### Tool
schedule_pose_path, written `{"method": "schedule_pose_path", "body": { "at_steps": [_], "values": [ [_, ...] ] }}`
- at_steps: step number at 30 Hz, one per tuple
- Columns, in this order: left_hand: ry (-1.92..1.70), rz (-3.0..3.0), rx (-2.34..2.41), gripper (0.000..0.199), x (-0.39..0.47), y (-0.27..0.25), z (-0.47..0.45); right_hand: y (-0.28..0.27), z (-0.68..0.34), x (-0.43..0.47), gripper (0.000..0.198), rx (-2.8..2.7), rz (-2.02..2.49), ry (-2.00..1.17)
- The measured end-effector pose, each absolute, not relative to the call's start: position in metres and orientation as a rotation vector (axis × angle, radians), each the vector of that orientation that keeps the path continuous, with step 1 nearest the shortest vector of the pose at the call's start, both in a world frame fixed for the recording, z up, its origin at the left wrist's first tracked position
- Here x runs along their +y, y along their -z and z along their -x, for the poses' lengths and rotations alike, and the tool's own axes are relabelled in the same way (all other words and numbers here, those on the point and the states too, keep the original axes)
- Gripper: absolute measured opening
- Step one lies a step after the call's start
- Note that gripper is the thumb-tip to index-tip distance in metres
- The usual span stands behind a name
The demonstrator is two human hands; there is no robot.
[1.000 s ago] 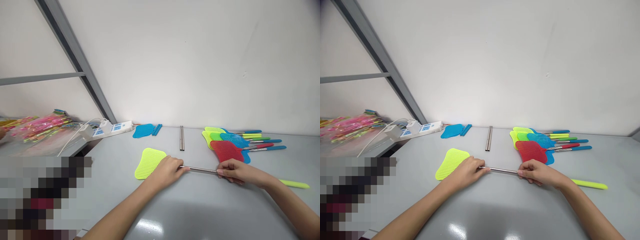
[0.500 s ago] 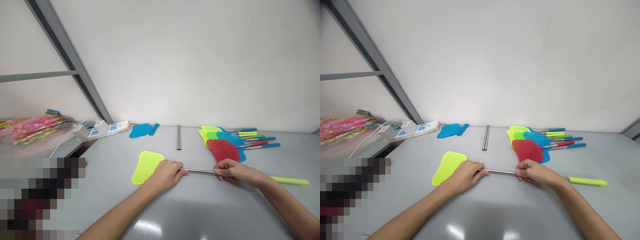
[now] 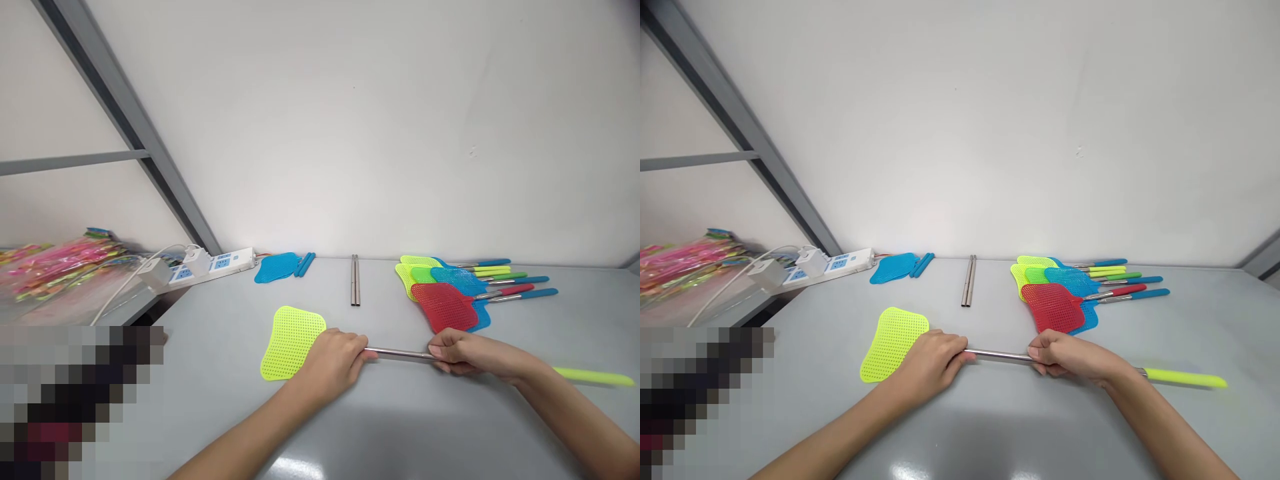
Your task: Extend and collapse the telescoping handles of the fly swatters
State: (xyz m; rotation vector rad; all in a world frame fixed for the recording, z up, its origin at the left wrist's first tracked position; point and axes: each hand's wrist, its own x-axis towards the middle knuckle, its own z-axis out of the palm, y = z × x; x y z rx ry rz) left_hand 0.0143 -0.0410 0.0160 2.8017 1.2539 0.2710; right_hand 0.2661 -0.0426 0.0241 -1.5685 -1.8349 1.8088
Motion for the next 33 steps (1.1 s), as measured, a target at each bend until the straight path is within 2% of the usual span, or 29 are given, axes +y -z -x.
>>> {"method": "schedule_pose_path", "body": {
  "at_steps": [12, 18, 33],
  "values": [
    [-0.231, -2.951, 1.241, 0.034, -0.046, -0.018, -0.018, -0.025, -0.264, -0.047, 0.026, -1.657, 1.516, -1.939],
    [-0.234, -2.975, 1.229, 0.034, -0.051, -0.02, -0.019, -0.017, -0.263, -0.046, 0.029, -1.614, 1.437, -2.072],
    [-0.284, -2.747, 1.277, 0.035, -0.045, -0.023, -0.016, -0.026, -0.26, -0.05, 0.037, -1.779, 1.457, -1.907]
  ]
}}
